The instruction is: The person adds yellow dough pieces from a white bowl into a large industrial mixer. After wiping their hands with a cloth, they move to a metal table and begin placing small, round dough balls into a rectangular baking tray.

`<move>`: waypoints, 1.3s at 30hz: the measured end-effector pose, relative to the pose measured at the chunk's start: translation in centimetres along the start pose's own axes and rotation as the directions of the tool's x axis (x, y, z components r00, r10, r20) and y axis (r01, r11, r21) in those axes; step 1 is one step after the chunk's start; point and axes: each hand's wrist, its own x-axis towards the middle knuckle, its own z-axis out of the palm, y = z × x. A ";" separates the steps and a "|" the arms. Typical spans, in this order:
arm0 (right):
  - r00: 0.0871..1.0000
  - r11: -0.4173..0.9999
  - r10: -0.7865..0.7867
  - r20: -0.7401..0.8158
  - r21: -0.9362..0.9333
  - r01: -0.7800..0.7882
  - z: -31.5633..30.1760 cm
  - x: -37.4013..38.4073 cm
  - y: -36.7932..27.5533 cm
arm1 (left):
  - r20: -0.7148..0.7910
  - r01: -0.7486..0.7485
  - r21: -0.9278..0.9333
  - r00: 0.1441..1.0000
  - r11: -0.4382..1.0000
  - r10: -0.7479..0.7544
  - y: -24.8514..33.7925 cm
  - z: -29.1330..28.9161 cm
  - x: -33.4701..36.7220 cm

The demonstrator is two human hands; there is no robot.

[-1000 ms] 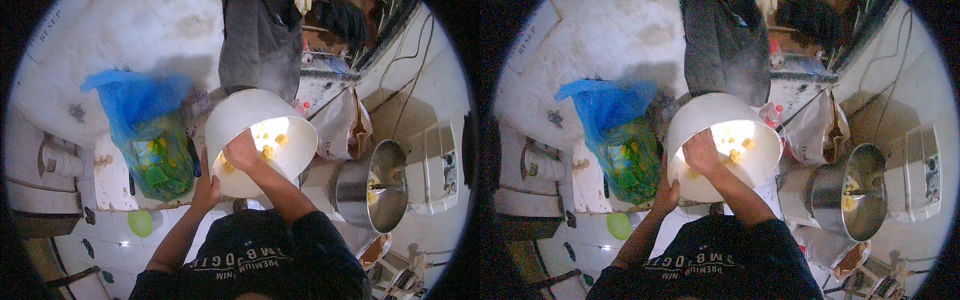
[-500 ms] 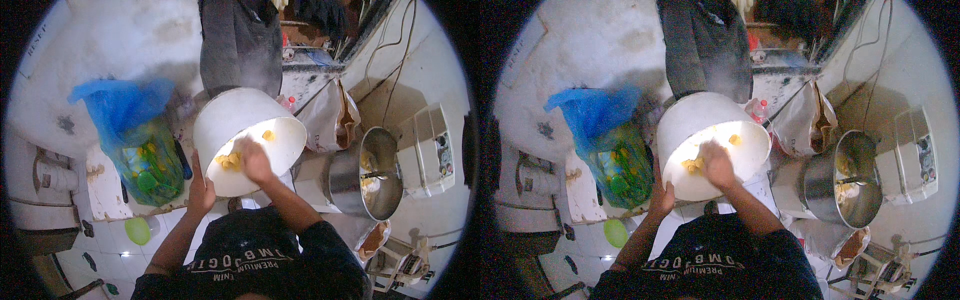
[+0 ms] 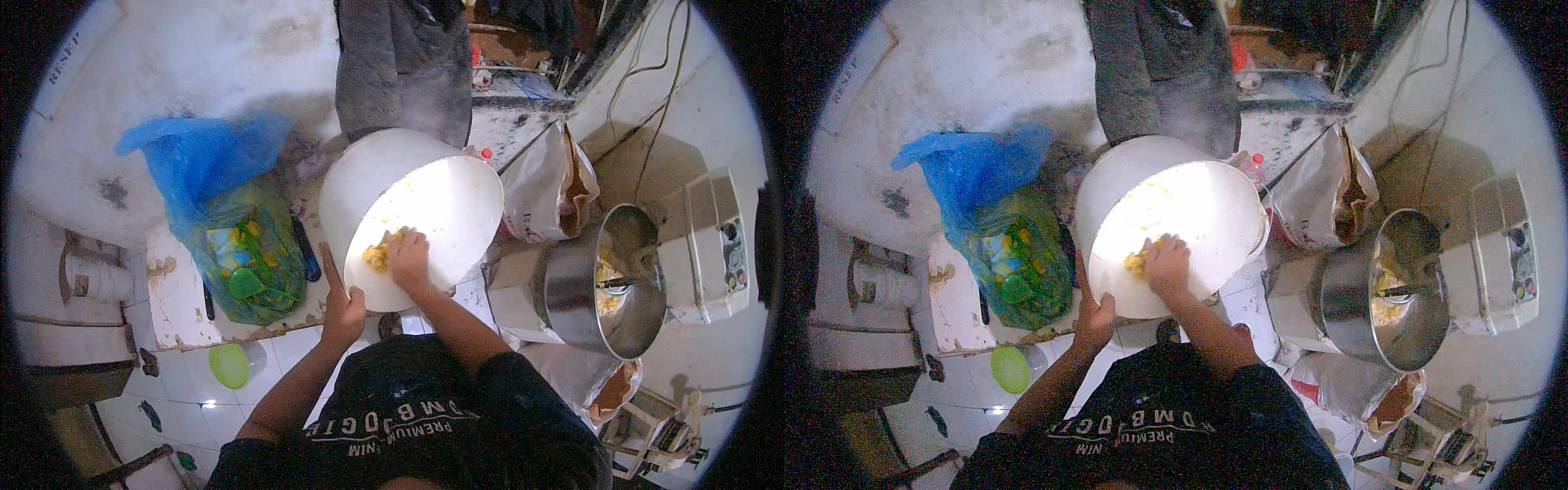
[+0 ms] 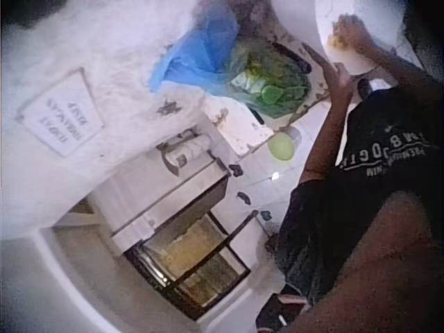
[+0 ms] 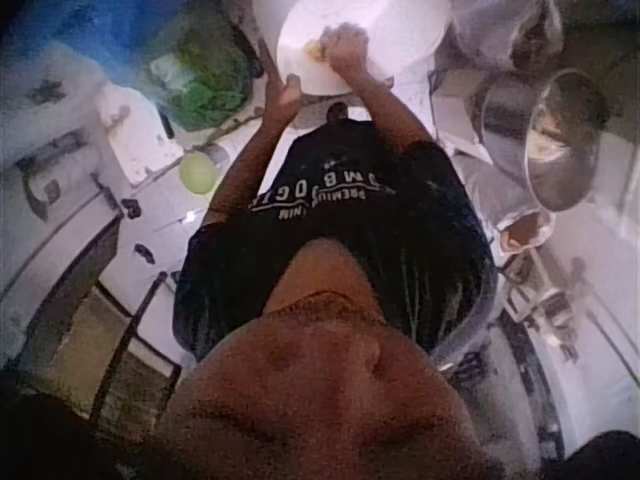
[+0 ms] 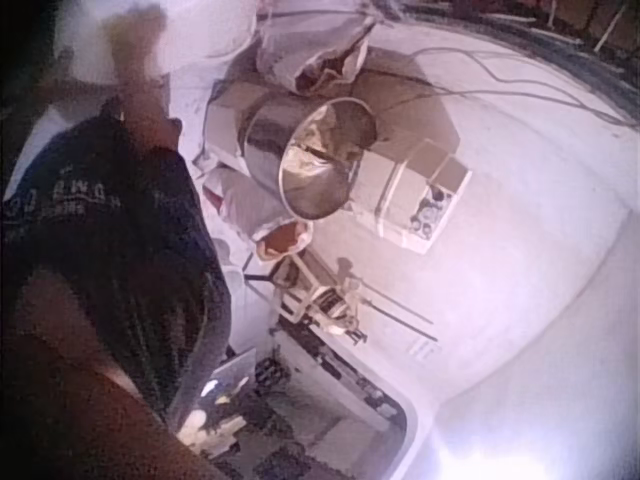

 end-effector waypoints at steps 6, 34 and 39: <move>0.977 0.943 0.215 -0.016 0.263 -0.203 1.5 -0.6 -5.1 | 0.001 0.063 0.109 0.998 0.992 -0.063 -0.8 0.8 -0.7; 0.810 -0.300 0.081 0.581 0.789 -0.536 -7.8 3.1 0.2 | -0.041 0.135 -0.347 0.986 0.928 -0.159 -1.0 6.3 0.7; 0.866 -0.282 0.112 0.487 0.851 -0.443 -14.8 2.5 5.5 | 0.089 0.248 -0.448 0.968 0.859 -0.233 2.7 11.5 1.7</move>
